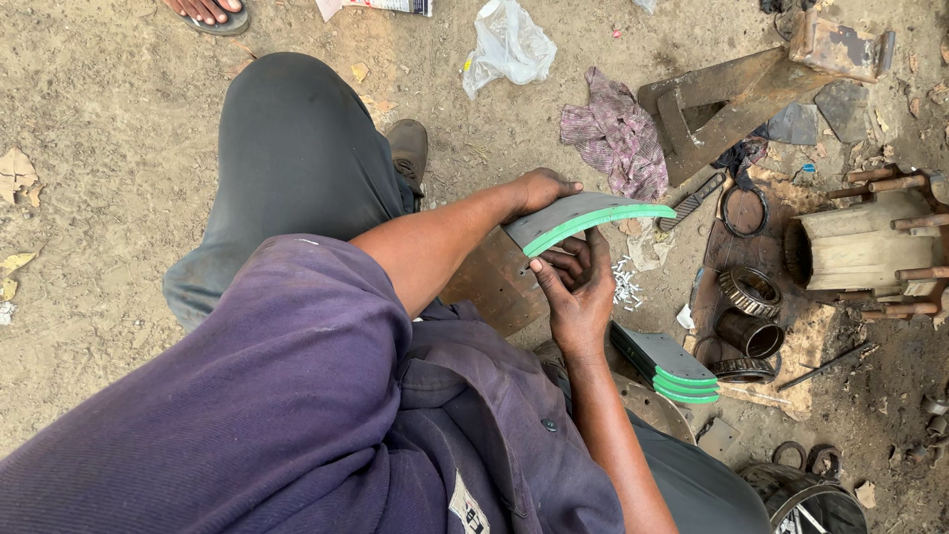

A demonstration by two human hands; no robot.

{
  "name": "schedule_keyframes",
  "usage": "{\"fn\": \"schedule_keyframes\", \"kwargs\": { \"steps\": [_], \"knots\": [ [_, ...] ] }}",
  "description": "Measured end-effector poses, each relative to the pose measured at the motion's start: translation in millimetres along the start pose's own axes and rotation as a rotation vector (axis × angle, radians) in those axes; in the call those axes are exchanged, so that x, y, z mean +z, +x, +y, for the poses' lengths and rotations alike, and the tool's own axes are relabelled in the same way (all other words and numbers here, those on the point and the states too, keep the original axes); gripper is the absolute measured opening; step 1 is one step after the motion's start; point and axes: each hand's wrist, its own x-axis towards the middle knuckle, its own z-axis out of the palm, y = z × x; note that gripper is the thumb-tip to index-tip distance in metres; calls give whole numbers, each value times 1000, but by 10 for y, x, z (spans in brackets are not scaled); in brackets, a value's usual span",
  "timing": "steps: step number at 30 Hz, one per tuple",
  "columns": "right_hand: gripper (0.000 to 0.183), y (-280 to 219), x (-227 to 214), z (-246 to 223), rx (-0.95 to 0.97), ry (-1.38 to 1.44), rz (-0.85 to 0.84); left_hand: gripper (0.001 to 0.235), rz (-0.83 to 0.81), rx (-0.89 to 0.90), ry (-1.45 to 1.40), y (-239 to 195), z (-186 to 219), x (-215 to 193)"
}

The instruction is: The person unpacks brake pads and metal pins from a box, then places the brake pads onto a metal backing plate and inserts the pins into the holes.

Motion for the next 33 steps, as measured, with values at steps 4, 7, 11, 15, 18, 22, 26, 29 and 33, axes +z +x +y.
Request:
{"fn": "schedule_keyframes", "kwargs": {
  "steps": [4, 7, 11, 15, 18, 22, 26, 29, 33],
  "knots": [
    [86, -16, -14, 6, -5, -11, 2, 51, -11, 2, -17, 0, -7, 32],
    [87, -13, -11, 18, -11, 7, -3, 50, -10, 11, -27, 10, -25, 20],
    [88, -16, -20, 29, -16, 15, -6, 51, -4, 10, -19, 39, -34, 33],
    [88, -19, -21, 13, -8, -12, 1, 51, -3, -4, -1, 40, -25, 40],
    [88, -22, -20, -10, -5, -25, -1, 51, -7, -8, 4, 26, -23, 37],
    [87, -12, -21, -31, 7, -19, -9, 50, 3, -19, 18, 27, -24, 25],
    [86, -5, -30, 11, 2, 27, -23, 50, 22, 1, -7, 46, -38, 34],
    [84, -12, -79, 113, -24, 45, -50, 50, 65, -10, 0, 8, -68, 45],
    [69, 148, -325, 350, 126, 268, -32, 49, 301, -22, 73, -34, 32, -51]
  ]
}}
